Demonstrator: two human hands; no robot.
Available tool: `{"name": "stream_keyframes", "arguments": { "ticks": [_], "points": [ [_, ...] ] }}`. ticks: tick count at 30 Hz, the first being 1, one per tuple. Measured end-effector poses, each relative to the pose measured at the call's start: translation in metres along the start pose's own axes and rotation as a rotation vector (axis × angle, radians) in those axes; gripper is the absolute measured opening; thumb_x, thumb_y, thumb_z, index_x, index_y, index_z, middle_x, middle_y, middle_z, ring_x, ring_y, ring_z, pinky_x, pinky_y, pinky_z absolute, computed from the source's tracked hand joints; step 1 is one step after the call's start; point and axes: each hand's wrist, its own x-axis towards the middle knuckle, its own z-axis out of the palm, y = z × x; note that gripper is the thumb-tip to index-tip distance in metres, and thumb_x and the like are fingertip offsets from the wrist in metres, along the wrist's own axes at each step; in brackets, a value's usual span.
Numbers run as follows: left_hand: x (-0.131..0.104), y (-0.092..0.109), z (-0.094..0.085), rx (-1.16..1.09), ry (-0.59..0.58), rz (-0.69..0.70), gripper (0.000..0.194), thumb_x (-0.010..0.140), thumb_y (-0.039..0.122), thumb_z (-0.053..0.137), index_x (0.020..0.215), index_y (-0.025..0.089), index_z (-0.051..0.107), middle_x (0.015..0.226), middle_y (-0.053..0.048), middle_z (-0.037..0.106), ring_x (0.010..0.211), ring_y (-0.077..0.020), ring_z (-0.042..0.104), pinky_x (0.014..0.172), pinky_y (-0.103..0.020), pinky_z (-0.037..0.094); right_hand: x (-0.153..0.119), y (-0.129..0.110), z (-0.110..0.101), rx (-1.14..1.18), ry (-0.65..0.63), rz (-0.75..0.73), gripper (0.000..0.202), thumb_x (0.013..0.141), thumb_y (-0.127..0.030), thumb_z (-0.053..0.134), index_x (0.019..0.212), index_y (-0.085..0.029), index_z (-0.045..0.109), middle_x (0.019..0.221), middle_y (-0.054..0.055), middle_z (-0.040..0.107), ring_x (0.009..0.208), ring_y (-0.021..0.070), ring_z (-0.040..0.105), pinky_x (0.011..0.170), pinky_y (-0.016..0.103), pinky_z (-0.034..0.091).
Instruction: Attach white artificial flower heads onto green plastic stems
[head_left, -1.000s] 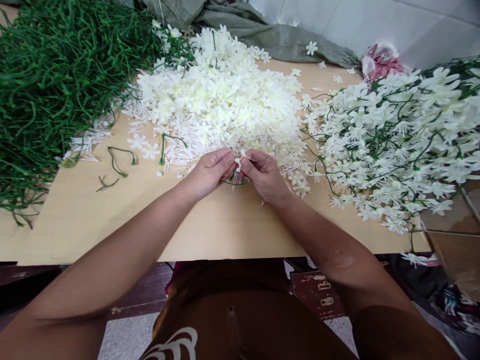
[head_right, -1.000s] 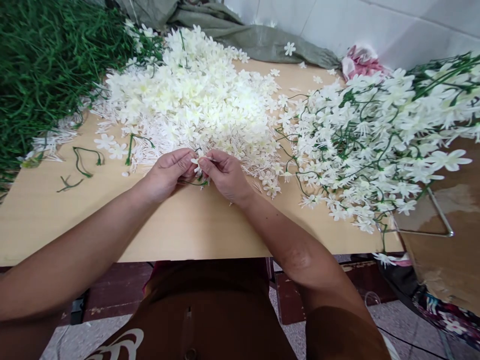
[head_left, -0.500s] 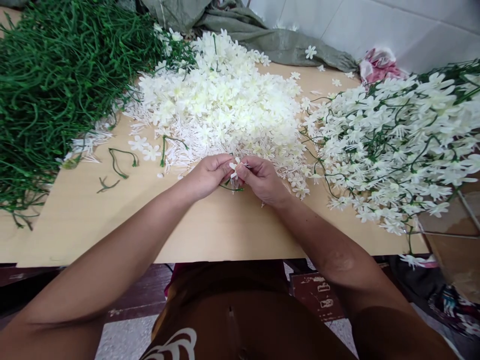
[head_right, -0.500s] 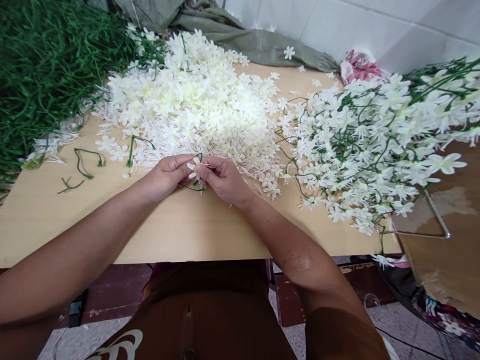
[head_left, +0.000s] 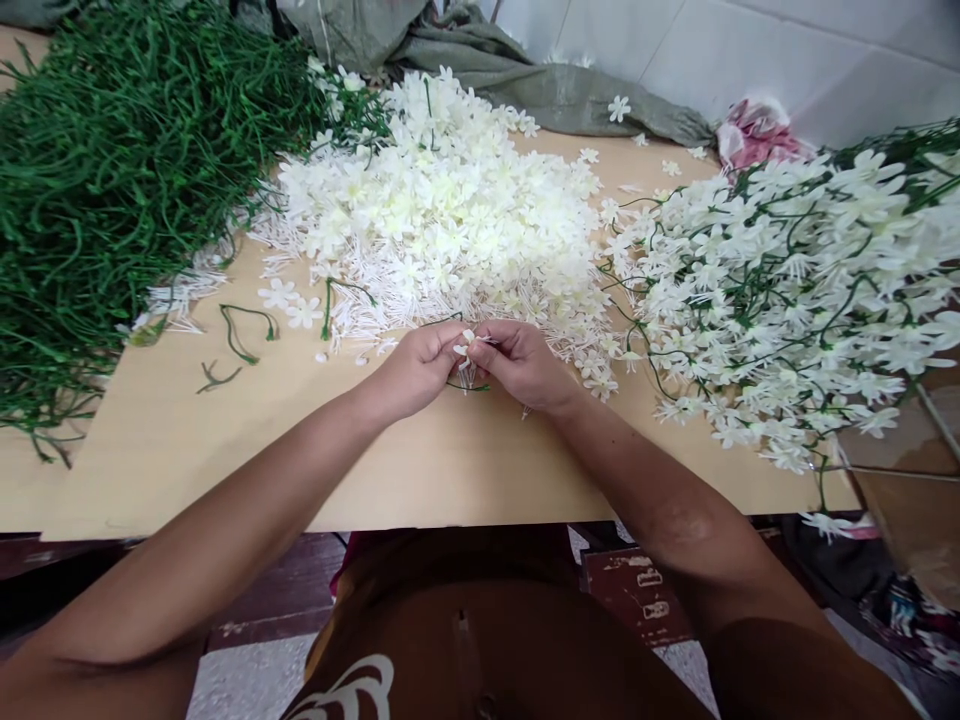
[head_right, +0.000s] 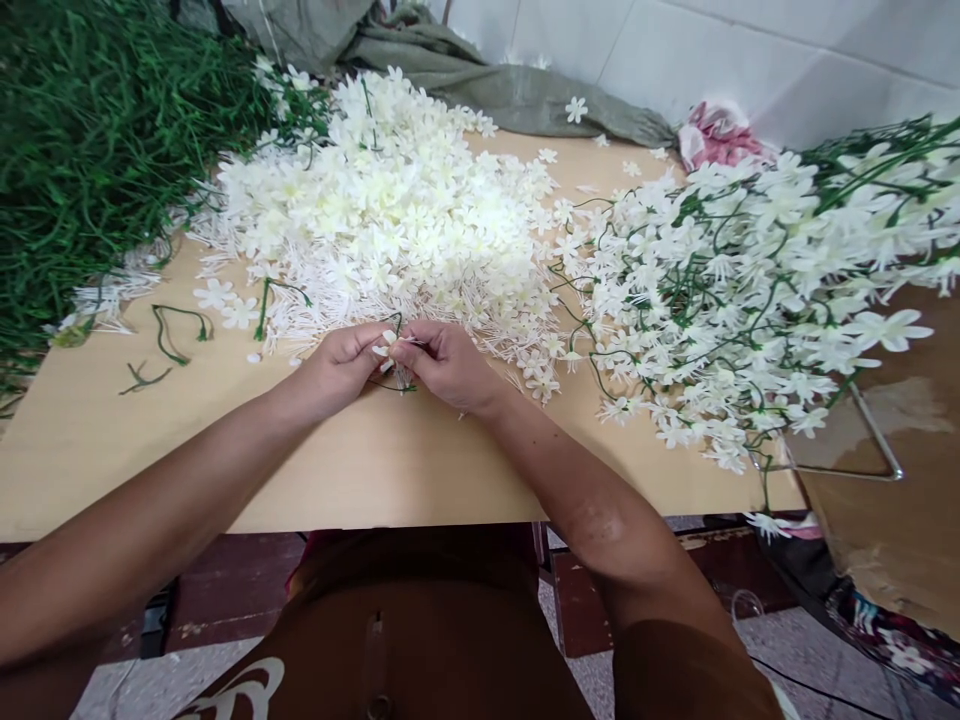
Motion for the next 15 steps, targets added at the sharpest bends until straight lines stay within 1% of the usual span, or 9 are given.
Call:
{"name": "stream_keyframes", "arguments": {
  "ticks": [4, 7, 10, 12, 14, 15],
  "points": [
    [0.004, -0.004, -0.002, 0.046, 0.006, 0.003, 0.043, 0.084, 0.051, 0.056, 0.060, 0.019, 0.042, 0.053, 0.006, 0.032, 0.051, -0.0086, 0.030, 0.051, -0.024, 0.029, 0.003, -0.002, 0.002, -0.028, 0.051, 0.008, 0.056, 0.075, -0.070, 0.063, 0.061, -0.018, 0.049, 0.053, -0.006, 0.041, 0.052, 0.0058, 0.035, 0.050, 0.024, 0.028],
    [0.008, -0.005, -0.003, 0.068, 0.031, 0.025, 0.047, 0.083, 0.059, 0.056, 0.061, 0.019, 0.043, 0.054, 0.006, 0.035, 0.053, -0.0086, 0.032, 0.052, -0.023, 0.030, 0.005, -0.004, 0.000, -0.037, 0.118, 0.008, 0.055, 0.073, -0.069, 0.066, 0.062, -0.018, 0.050, 0.053, -0.006, 0.042, 0.052, 0.0059, 0.036, 0.051, 0.024, 0.030],
    [0.010, -0.001, -0.005, 0.038, 0.043, 0.040, 0.053, 0.079, 0.067, 0.058, 0.064, 0.017, 0.050, 0.055, 0.004, 0.041, 0.053, -0.0085, 0.036, 0.051, -0.023, 0.031, 0.004, -0.010, -0.005, -0.037, 0.153, -0.007, 0.054, 0.074, -0.069, 0.065, 0.063, -0.018, 0.050, 0.054, -0.005, 0.046, 0.053, 0.0067, 0.040, 0.052, 0.024, 0.034],
    [0.010, 0.002, -0.008, -0.056, 0.070, -0.023, 0.055, 0.078, 0.070, 0.057, 0.066, 0.017, 0.055, 0.055, 0.003, 0.044, 0.050, -0.0084, 0.038, 0.048, -0.022, 0.030, 0.002, -0.014, -0.009, -0.057, 0.172, -0.038, 0.053, 0.076, -0.069, 0.063, 0.066, -0.019, 0.052, 0.057, -0.004, 0.049, 0.055, 0.0077, 0.044, 0.054, 0.024, 0.037],
    [0.010, 0.005, -0.012, -0.183, 0.089, -0.147, 0.057, 0.079, 0.071, 0.054, 0.069, 0.016, 0.060, 0.054, 0.000, 0.049, 0.047, -0.0086, 0.042, 0.043, -0.022, 0.028, -0.001, -0.020, -0.014, -0.096, 0.189, -0.080, 0.049, 0.077, -0.068, 0.063, 0.070, -0.019, 0.054, 0.060, -0.003, 0.052, 0.058, 0.0089, 0.048, 0.058, 0.025, 0.041],
    [0.010, 0.007, -0.014, -0.246, 0.079, -0.224, 0.057, 0.079, 0.071, 0.054, 0.070, 0.015, 0.061, 0.055, -0.001, 0.053, 0.045, -0.0090, 0.044, 0.041, -0.022, 0.027, -0.003, -0.023, -0.016, -0.122, 0.196, -0.107, 0.047, 0.079, -0.066, 0.062, 0.074, -0.020, 0.055, 0.063, -0.002, 0.054, 0.060, 0.0097, 0.050, 0.060, 0.026, 0.043]
  ]
}}
